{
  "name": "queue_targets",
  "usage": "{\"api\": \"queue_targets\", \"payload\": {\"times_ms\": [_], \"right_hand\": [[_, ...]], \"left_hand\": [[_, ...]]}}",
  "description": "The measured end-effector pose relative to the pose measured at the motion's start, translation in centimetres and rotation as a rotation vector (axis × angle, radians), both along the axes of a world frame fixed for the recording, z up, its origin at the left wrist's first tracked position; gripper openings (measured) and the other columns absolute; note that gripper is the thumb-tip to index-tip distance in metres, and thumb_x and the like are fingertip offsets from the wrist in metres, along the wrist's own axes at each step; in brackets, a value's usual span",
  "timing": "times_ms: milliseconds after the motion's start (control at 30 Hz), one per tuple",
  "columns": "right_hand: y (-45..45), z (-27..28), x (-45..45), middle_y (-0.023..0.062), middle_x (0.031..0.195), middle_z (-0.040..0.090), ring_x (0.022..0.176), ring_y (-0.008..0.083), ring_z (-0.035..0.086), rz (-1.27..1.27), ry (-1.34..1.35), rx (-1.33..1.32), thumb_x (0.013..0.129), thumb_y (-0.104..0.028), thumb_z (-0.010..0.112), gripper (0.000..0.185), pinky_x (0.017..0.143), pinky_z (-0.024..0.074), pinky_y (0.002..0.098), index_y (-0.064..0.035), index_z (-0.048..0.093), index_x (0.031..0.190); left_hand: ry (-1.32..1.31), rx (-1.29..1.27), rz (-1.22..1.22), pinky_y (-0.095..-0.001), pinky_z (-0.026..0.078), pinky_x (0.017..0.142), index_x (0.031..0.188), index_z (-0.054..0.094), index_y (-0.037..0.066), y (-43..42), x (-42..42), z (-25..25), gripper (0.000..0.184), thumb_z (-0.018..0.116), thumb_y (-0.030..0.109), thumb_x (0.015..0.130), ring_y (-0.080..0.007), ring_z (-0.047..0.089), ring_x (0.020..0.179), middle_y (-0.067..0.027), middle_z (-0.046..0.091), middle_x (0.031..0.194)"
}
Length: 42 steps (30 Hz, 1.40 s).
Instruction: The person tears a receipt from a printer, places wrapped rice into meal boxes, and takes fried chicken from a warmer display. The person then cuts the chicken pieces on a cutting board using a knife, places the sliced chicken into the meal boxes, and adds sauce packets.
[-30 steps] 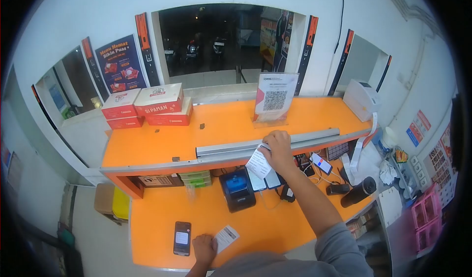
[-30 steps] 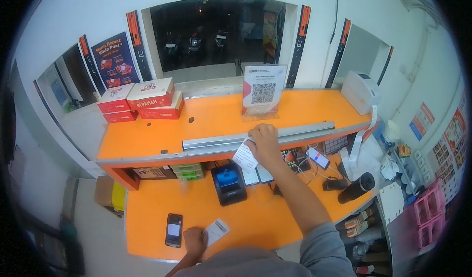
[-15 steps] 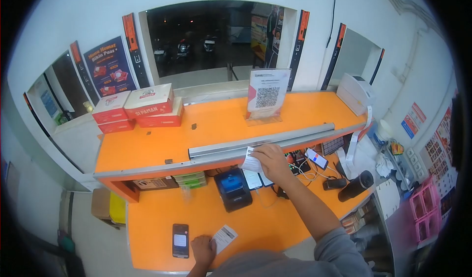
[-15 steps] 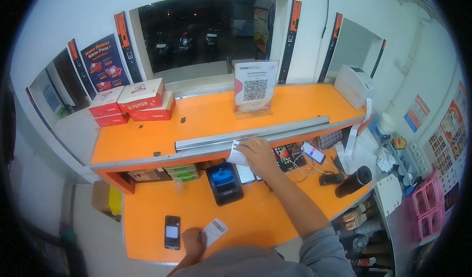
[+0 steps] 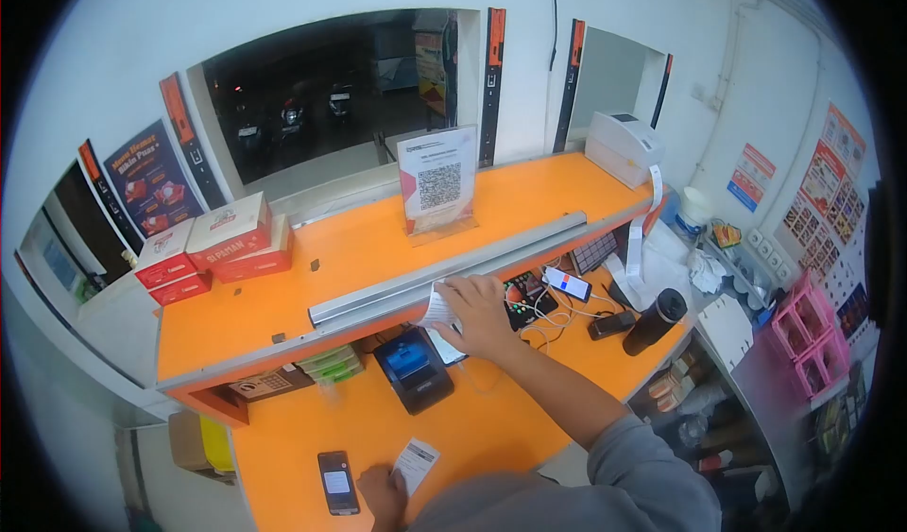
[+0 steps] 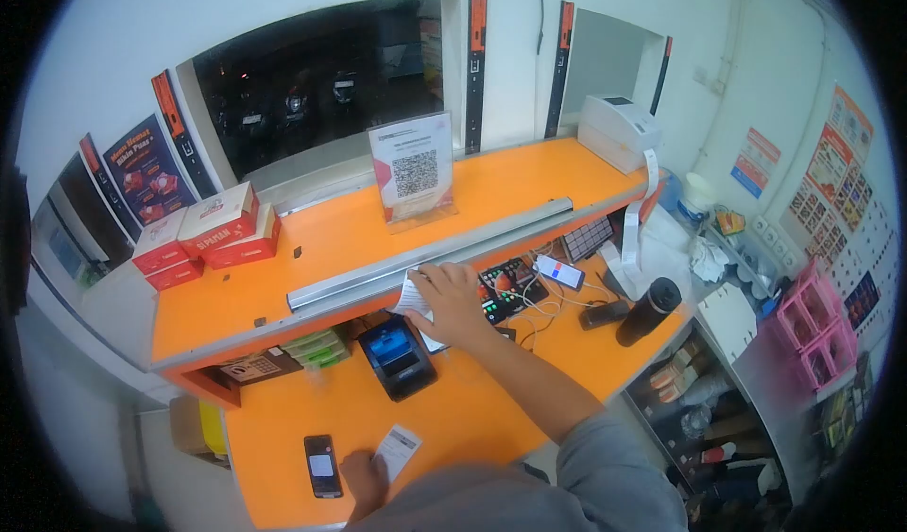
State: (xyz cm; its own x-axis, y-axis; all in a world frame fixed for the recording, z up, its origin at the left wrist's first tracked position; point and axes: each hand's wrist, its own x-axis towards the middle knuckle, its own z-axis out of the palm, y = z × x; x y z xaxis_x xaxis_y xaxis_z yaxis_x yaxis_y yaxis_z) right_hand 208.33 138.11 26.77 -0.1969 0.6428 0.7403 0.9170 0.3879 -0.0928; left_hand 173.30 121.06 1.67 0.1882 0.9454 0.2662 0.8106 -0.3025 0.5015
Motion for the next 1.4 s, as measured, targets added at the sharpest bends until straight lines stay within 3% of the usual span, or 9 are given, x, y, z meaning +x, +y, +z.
{"api": "queue_targets", "payload": {"times_ms": [267, 367, 533, 833, 1000, 1167, 1300, 1333, 1400], "right_hand": [[0.3, 0.2, 0.4, 0.0119, 0.133, 0.060, 0.123, 0.0322, 0.054, -0.008, -0.023, -0.068, 0.085, -0.040, 0.079, 0.061, 0.107, 0.0332, 0.0526, -0.0049, 0.064, 0.133], [-0.4, 0.7, -1.6, 0.0141, 0.134, 0.061, 0.129, 0.0319, 0.054, 0.091, -0.056, -0.074, 0.086, -0.040, 0.079, 0.060, 0.110, 0.0336, 0.0537, -0.0034, 0.065, 0.131], [0.1, -0.1, -1.0, 0.0148, 0.138, 0.062, 0.131, 0.0330, 0.055, 0.164, -0.018, -0.096, 0.089, -0.034, 0.076, 0.057, 0.111, 0.0348, 0.0521, -0.0043, 0.064, 0.135], [-0.2, -0.5, 4.3, 0.0193, 0.131, 0.062, 0.126, 0.0404, 0.055, -0.053, 0.056, 0.004, 0.086, -0.026, 0.078, 0.056, 0.110, 0.0387, 0.0531, 0.0005, 0.063, 0.134], [-0.1, -1.3, 2.4, 0.0164, 0.137, 0.060, 0.132, 0.0375, 0.051, -0.105, 0.050, 0.051, 0.085, -0.032, 0.079, 0.059, 0.114, 0.0340, 0.0571, -0.0013, 0.063, 0.134], [-2.2, -1.5, 2.1, 0.0181, 0.153, 0.046, 0.137, 0.0388, 0.043, -0.216, 0.103, 0.042, 0.085, -0.037, 0.080, 0.071, 0.113, 0.0309, 0.0574, -0.0086, 0.058, 0.146], [-8.0, -3.7, 2.8, 0.0222, 0.150, 0.046, 0.135, 0.0423, 0.043, -0.218, 0.229, -0.060, 0.091, -0.036, 0.076, 0.069, 0.110, 0.0332, 0.0585, -0.0111, 0.053, 0.151], [-10.1, -4.8, 2.7, 0.0233, 0.149, 0.046, 0.135, 0.0437, 0.043, -0.186, 0.288, -0.100, 0.093, -0.035, 0.074, 0.067, 0.109, 0.0344, 0.0591, -0.0109, 0.053, 0.152], [-14.9, -9.0, 2.7, 0.0228, 0.146, 0.049, 0.134, 0.0424, 0.046, -0.175, 0.328, -0.194, 0.095, -0.033, 0.072, 0.061, 0.109, 0.0381, 0.0560, -0.0104, 0.054, 0.149]], "left_hand": [[0.034, 0.002, 0.010, -0.0536, 0.040, 0.080, 0.094, 0.063, 0.006, -0.2, 0.0, 0.0, 0.020, 0.074, 0.019, 0.084, -0.0413, 0.060, 0.090, -0.0161, 0.064, 0.090], [-0.034, 0.055, 0.056, -0.0565, 0.042, 0.077, 0.083, 0.067, 0.004, -0.2, 0.5, 0.8, 0.019, 0.073, 0.022, 0.083, -0.0441, 0.062, 0.086, -0.0203, 0.064, 0.082], [-0.024, -0.082, 0.009, -0.0543, 0.041, 0.081, 0.090, 0.067, 0.007, -0.1, -0.3, -0.1, 0.017, 0.075, 0.021, 0.084, -0.0391, 0.062, 0.091, -0.0143, 0.065, 0.087], [0.034, -0.034, 0.023, -0.0535, 0.041, 0.081, 0.090, 0.067, 0.007, -0.2, -0.1, -0.3, 0.017, 0.074, 0.022, 0.086, -0.0381, 0.062, 0.092, -0.0135, 0.065, 0.088], [-0.049, 0.057, 0.037, -0.0538, 0.040, 0.080, 0.088, 0.065, 0.006, -0.7, -0.2, -0.4, 0.017, 0.073, 0.021, 0.086, -0.0406, 0.061, 0.091, -0.0159, 0.064, 0.087], [0.031, 0.040, -0.032, -0.0578, 0.039, 0.071, 0.093, 0.062, 0.002, -0.2, 0.3, 0.1, 0.025, 0.075, 0.020, 0.082, -0.0465, 0.058, 0.079, -0.0187, 0.059, 0.077], [-0.230, -0.045, -0.016, -0.0504, 0.049, 0.069, 0.093, 0.065, -0.003, -1.1, 1.1, 1.4, 0.012, 0.064, 0.009, 0.092, -0.0404, 0.065, 0.076, -0.0239, 0.068, 0.088], [-0.454, -0.192, -0.019, -0.0409, 0.053, 0.071, 0.100, 0.061, -0.004, -1.3, 1.8, 2.0, 0.009, 0.058, 0.004, 0.100, -0.0299, 0.067, 0.079, -0.0195, 0.068, 0.088], [-0.433, -0.267, -0.223, -0.0370, 0.054, 0.073, 0.107, 0.059, -0.003, -0.5, 2.4, 3.3, 0.008, 0.056, 0.003, 0.104, -0.0252, 0.067, 0.083, -0.0155, 0.067, 0.093]]}}
